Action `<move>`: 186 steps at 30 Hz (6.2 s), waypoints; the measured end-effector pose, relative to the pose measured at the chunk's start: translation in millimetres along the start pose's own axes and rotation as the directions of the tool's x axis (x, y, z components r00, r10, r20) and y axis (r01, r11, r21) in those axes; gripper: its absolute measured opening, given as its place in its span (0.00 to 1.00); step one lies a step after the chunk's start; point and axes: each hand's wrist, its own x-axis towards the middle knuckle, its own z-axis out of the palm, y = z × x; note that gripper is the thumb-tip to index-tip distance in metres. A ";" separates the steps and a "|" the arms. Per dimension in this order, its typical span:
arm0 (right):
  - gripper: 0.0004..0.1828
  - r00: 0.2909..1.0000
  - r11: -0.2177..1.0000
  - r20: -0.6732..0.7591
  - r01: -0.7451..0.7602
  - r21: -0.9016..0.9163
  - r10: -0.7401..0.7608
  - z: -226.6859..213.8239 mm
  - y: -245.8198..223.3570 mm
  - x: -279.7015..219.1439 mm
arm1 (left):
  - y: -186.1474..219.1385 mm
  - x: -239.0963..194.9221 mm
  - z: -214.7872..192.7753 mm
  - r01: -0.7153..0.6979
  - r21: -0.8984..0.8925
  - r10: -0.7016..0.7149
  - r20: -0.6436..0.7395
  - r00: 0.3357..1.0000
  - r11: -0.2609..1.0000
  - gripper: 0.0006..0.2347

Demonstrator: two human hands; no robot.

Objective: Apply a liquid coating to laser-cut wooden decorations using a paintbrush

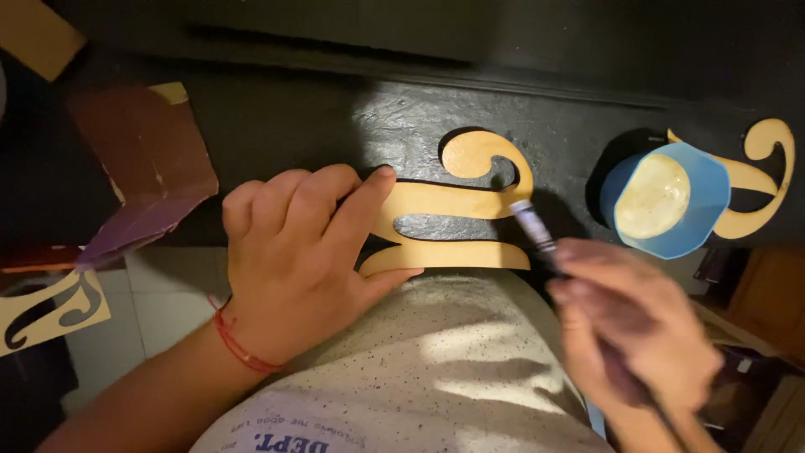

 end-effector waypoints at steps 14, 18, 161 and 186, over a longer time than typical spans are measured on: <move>0.07 0.940 0.972 -0.260 -0.235 -0.018 0.223 12.2 -68.0 45.3 | 1.0 0.8 -0.5 -0.008 0.012 0.008 -0.011 1.000 1.000 0.29; 0.02 0.939 0.936 -0.152 -0.327 -0.128 0.307 1.4 -30.0 14.0 | 2.6 1.7 -4.0 0.010 0.006 -0.011 0.045 0.999 1.000 0.30; 0.11 0.412 0.959 -0.867 0.157 -0.236 -0.281 13.4 -130.1 -76.1 | 125.7 -42.4 -93.9 -0.181 -0.172 0.077 -0.484 0.871 0.968 0.27; 0.12 0.468 0.962 -0.849 0.012 -0.272 -0.245 14.0 -131.3 -80.5 | 126.4 -42.0 -89.3 -0.183 -0.161 0.080 -0.499 0.863 0.970 0.28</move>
